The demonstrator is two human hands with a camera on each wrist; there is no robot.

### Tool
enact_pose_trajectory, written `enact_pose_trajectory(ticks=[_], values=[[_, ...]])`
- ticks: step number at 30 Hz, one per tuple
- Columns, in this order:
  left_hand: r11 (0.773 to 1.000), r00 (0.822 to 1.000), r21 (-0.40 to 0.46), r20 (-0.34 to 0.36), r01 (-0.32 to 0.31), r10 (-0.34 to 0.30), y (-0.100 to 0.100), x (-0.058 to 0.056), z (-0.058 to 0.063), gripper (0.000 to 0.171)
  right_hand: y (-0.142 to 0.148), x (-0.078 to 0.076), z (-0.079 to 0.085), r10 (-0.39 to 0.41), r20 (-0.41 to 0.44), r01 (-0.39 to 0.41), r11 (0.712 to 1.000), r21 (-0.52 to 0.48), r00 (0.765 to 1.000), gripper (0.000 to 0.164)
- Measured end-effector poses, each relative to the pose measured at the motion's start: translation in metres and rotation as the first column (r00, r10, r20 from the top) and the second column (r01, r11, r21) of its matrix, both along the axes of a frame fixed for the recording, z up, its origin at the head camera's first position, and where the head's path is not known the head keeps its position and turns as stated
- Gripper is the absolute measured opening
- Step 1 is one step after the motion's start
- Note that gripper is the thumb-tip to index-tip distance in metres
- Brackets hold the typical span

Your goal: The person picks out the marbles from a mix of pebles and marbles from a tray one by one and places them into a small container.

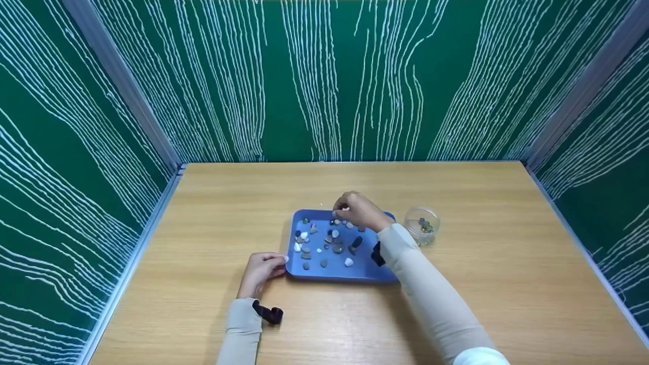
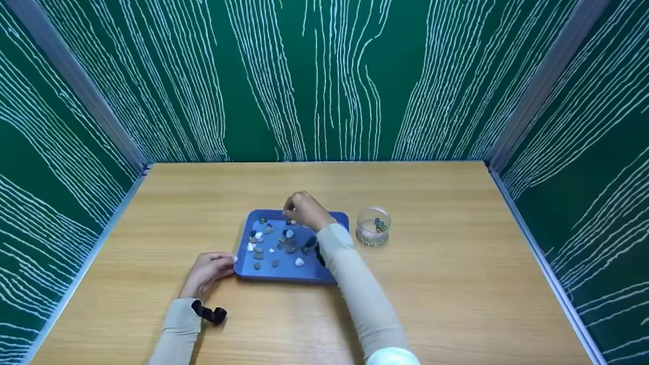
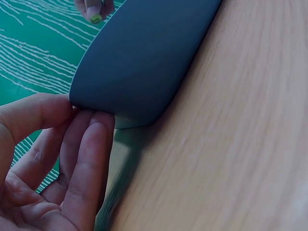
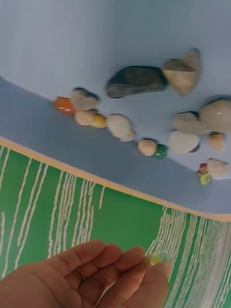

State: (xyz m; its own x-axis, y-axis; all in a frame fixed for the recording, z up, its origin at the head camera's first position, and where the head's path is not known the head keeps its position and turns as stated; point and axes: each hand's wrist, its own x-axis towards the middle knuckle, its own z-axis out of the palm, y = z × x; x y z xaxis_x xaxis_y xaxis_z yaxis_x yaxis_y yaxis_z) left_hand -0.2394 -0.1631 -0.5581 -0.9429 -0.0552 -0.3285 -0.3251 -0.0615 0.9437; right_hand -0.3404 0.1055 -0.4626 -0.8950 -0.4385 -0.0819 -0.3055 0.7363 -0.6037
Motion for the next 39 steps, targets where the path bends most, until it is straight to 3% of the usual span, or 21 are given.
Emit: enact_pose_trajectory(ticks=[8,15,32,39], values=[[1.000,1.000,0.007,0.009,-0.013,0.013,0.000,0.000,-0.001,0.023,0.027,0.001,0.002,0.023,-0.113,-0.027,0.999,-0.036,0.993,0.016],[1.000,1.000,0.011,0.012,0.010,-0.010,-0.001,-0.001,-0.001,0.026,0.054,0.003,0.005,-0.019,-0.066,0.016,0.999,-0.049,0.998,0.016],[1.000,1.000,-0.003,0.023,-0.004,0.004,-0.001,0.000,-0.001,0.022,0.123,0.016,0.001,-0.122,-0.090,0.113,0.989,-0.098,0.988,0.013],[1.000,1.000,0.019,-0.010,-0.012,0.012,-0.001,0.001,-0.003,0.017,0.143,0.021,-0.005,-0.123,-0.112,0.111,0.987,-0.115,0.986,0.015]])
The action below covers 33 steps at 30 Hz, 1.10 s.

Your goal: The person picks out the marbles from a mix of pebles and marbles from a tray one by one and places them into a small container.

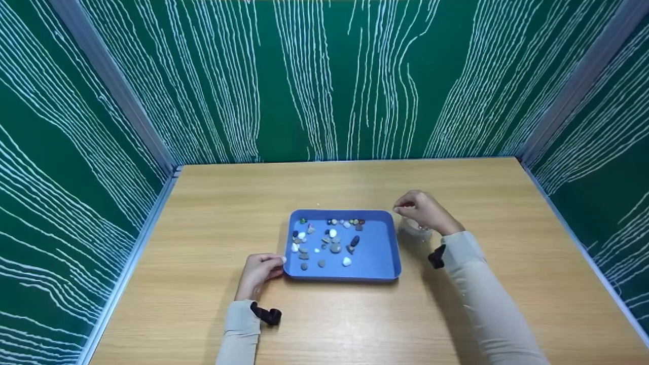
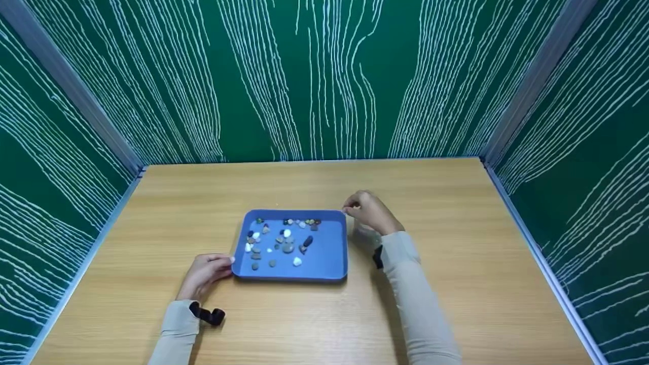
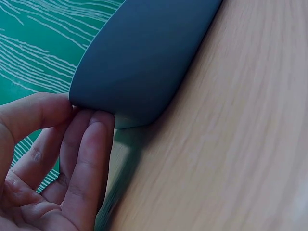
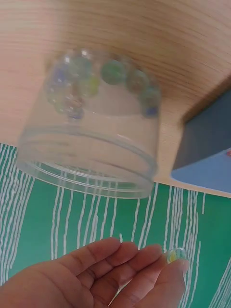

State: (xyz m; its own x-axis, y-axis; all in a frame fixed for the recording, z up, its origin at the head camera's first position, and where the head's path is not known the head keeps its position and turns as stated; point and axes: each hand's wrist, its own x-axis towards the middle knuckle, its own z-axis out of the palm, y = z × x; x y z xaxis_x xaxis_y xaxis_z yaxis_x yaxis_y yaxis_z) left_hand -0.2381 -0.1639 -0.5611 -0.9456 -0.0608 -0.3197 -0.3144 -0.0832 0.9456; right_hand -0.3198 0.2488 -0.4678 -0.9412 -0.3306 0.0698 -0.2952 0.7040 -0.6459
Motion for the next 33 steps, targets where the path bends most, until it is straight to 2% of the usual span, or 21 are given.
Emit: enact_pose_trajectory(ticks=[5,9,13,24,33], values=[[1.000,1.000,0.016,0.007,0.014,-0.014,0.000,0.000,0.003,0.017,0.011,0.001,0.000,-0.017,0.009,0.016,1.000,0.008,1.000,0.014],[0.999,0.999,0.019,0.018,0.031,-0.031,-0.001,0.003,0.012,0.019,0.019,0.002,0.001,-0.033,0.004,0.033,0.999,0.022,0.999,0.014],[0.999,0.999,0.009,0.025,0.039,-0.039,-0.001,0.004,0.017,0.022,0.027,0.005,0.002,-0.053,0.034,0.052,0.998,0.026,0.998,0.016],[1.000,1.000,-0.001,0.025,0.004,-0.004,-0.001,0.000,0.001,0.021,0.039,0.008,-0.003,-0.079,0.102,0.076,0.997,0.034,0.992,0.020],[1.000,0.999,-0.006,0.038,0.028,-0.028,-0.002,-0.001,0.005,0.023,0.042,0.009,-0.001,-0.090,0.108,0.086,0.995,0.041,0.990,0.021]])
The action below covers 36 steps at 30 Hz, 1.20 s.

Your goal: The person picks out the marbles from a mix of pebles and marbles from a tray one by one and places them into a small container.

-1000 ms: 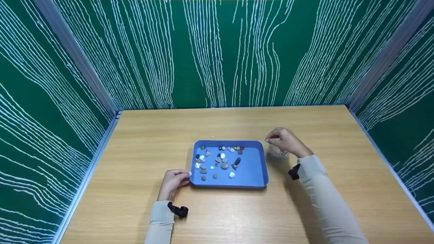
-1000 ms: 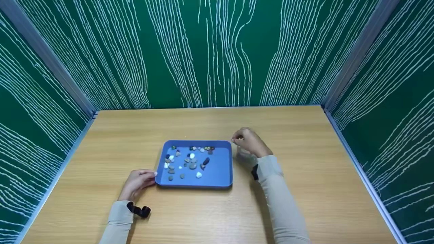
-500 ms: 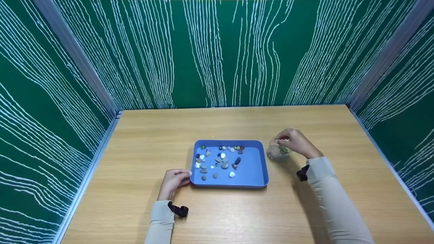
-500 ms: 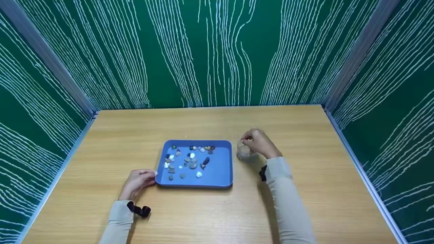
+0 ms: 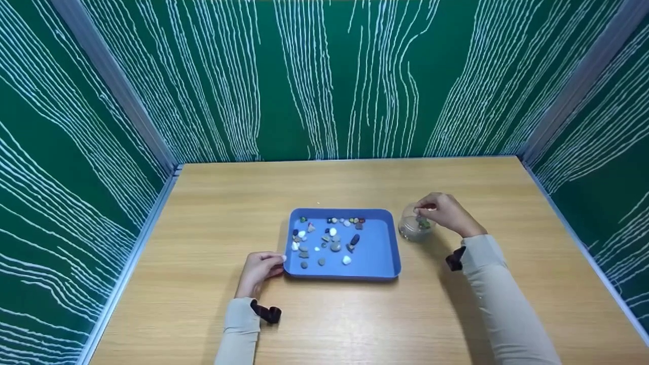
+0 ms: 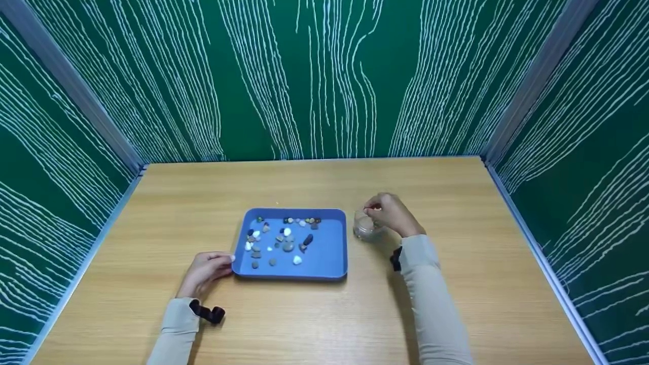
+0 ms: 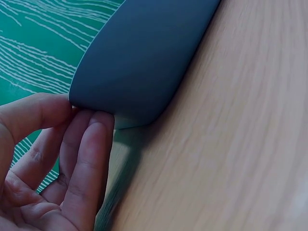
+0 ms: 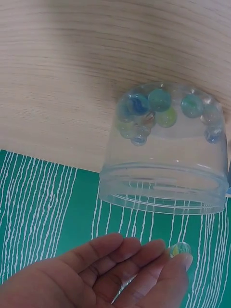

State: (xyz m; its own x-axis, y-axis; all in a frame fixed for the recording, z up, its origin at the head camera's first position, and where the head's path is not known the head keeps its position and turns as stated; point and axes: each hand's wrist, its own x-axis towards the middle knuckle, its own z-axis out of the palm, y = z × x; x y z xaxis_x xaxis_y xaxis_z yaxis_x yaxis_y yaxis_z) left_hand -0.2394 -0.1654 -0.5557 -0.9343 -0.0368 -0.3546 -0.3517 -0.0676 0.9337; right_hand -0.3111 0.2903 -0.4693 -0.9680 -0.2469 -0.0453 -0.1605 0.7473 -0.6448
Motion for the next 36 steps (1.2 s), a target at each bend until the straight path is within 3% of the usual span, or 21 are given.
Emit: enact_pose_trajectory(ticks=[5,11,21,36], values=[[1.000,1.000,0.001,-0.010,0.018,-0.018,0.003,0.007,0.016,0.025,0.000,0.001,0.000,-0.005,0.023,0.005,1.000,0.001,1.000,0.021],[1.000,1.000,0.009,-0.018,-0.019,0.019,0.002,-0.001,-0.004,0.021,-0.002,0.000,-0.002,-0.009,0.011,0.009,1.000,-0.008,1.000,0.023],[1.000,1.000,-0.003,-0.019,-0.022,0.022,0.002,-0.001,-0.003,0.024,-0.007,-0.002,-0.004,-0.018,0.060,0.017,1.000,0.006,0.998,0.024],[0.999,0.999,0.011,-0.025,-0.032,0.032,0.002,0.001,-0.003,0.020,-0.022,-0.008,-0.005,-0.016,0.048,0.017,1.000,-0.017,0.999,0.020]])
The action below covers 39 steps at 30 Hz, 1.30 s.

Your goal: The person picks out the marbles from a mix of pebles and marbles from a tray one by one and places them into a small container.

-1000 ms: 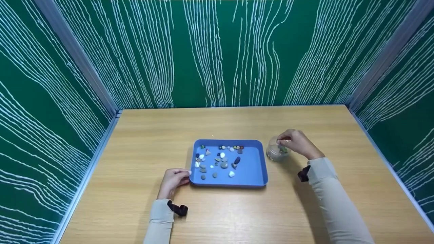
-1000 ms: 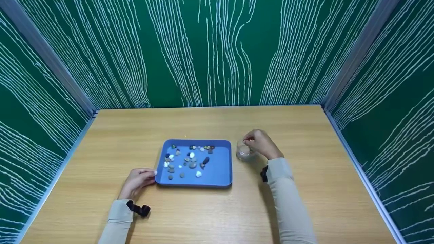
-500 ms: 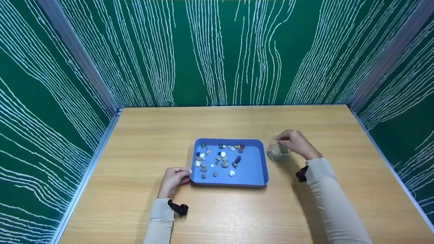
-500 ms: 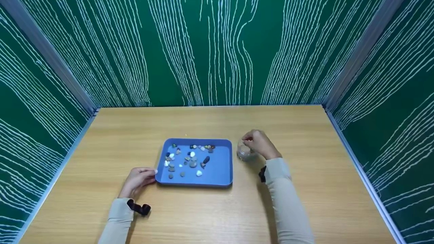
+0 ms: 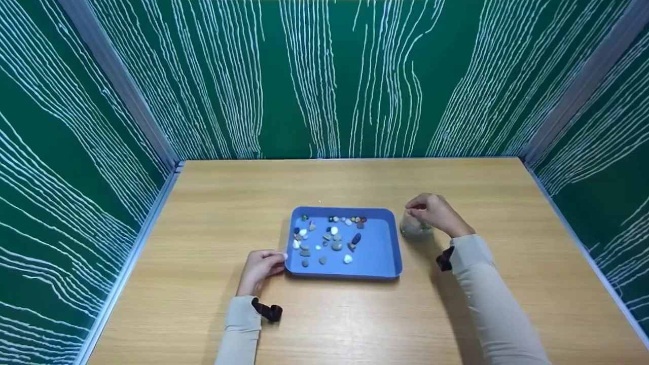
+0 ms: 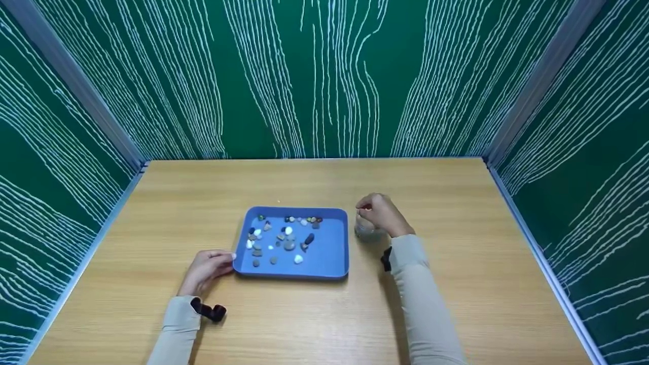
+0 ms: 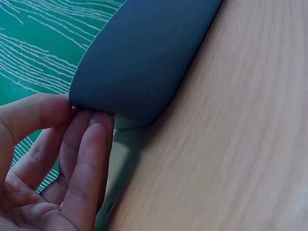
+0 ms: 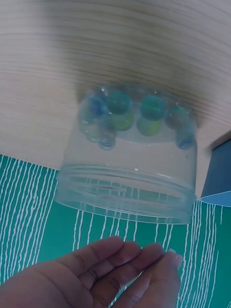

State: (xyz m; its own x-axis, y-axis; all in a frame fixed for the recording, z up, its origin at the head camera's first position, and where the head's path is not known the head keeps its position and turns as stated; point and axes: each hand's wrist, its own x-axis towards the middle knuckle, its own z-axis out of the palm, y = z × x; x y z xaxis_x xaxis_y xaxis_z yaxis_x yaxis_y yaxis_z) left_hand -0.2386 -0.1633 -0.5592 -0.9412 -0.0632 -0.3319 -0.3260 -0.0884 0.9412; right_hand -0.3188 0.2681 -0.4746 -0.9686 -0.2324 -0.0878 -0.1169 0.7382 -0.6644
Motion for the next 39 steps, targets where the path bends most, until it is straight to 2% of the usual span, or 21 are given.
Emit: enact_pose_trajectory(ticks=[14,21,32,39], values=[[1.000,1.000,-0.017,0.010,0.007,-0.007,0.000,-0.002,0.001,0.022,-0.020,-0.005,0.000,0.044,-0.033,-0.043,0.999,0.003,0.999,0.024],[1.000,1.000,0.010,0.014,0.025,-0.026,-0.001,-0.002,-0.001,0.023,-0.039,-0.010,0.002,0.085,-0.061,-0.085,0.996,-0.001,0.995,0.021],[1.000,1.000,-0.004,0.028,0.003,-0.003,-0.001,-0.003,-0.001,0.017,-0.075,-0.019,0.003,0.131,-0.059,-0.133,0.991,-0.026,0.990,0.021],[0.999,0.999,0.008,0.016,0.042,-0.043,0.001,0.010,0.029,0.022,-0.098,-0.023,0.003,0.150,-0.011,-0.150,0.988,-0.025,0.989,0.022]])
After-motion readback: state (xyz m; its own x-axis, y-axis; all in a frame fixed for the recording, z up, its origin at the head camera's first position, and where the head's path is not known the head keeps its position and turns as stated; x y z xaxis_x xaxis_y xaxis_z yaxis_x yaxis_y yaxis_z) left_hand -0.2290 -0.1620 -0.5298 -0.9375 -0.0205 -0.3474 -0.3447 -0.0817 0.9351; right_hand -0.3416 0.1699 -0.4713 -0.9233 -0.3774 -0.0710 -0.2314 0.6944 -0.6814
